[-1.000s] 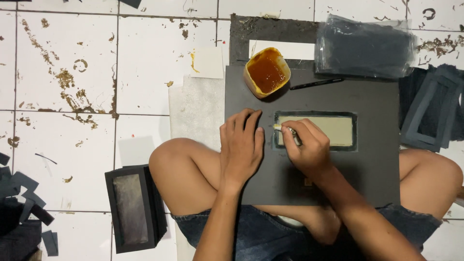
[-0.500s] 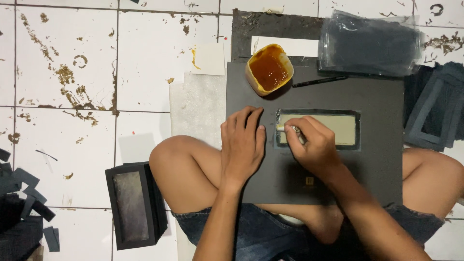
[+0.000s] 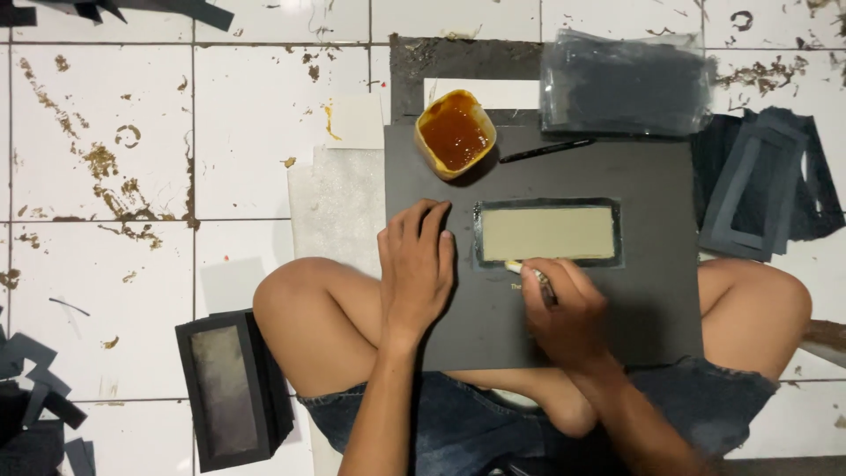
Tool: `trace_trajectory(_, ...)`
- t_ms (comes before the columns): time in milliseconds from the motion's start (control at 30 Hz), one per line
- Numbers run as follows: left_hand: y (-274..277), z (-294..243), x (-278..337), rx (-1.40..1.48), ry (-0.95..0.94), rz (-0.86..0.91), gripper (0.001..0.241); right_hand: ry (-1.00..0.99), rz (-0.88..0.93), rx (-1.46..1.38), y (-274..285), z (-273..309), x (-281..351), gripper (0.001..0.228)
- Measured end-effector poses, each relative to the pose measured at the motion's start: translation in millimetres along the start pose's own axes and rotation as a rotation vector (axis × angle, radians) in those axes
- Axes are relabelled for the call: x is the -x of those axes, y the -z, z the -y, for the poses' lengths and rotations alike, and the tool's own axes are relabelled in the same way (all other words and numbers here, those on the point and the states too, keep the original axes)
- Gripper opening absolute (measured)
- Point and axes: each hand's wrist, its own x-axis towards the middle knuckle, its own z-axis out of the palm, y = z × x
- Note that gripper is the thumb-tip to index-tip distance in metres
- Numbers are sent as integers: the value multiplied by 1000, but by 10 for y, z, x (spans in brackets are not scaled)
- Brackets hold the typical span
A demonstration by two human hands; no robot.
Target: The person sits on the floor with a dark board on their lap and rubs a white stick dipped in a bowl of amber liquid along the inner edge of a rectangular frame cutout. They then peel the cut frame piece away from the board, set it aside, and stack a pile of black paper sheets.
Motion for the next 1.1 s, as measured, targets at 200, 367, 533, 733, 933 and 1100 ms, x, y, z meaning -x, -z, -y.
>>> trace_trajectory(200, -32, 17, 7, -22, -8, 14, 31, -105, -79, 93, 136, -143, 179, 7)
trace_trajectory(367, -83, 58, 18, -54, -6, 41, 33, -460, -240, 77, 585, -569, 284, 8)
trace_trajectory(533, -105, 51, 18, -88, -9, 23, 32, -730, -371, -176, 686, -717, 134, 20)
trace_trajectory(733, -142, 50, 6, -108, 31, 28, 33, -361, -227, -145, 317, -678, -496, 23)
trace_trajectory(933, -129, 24, 9, -118, 28, 22, 32, 48, -282, 70, -270, -718, -884, 22)
trace_trajectory(1100, -140, 41, 5, -95, 15, 14, 32, 177, -199, 363, -363, -614, -971, 9)
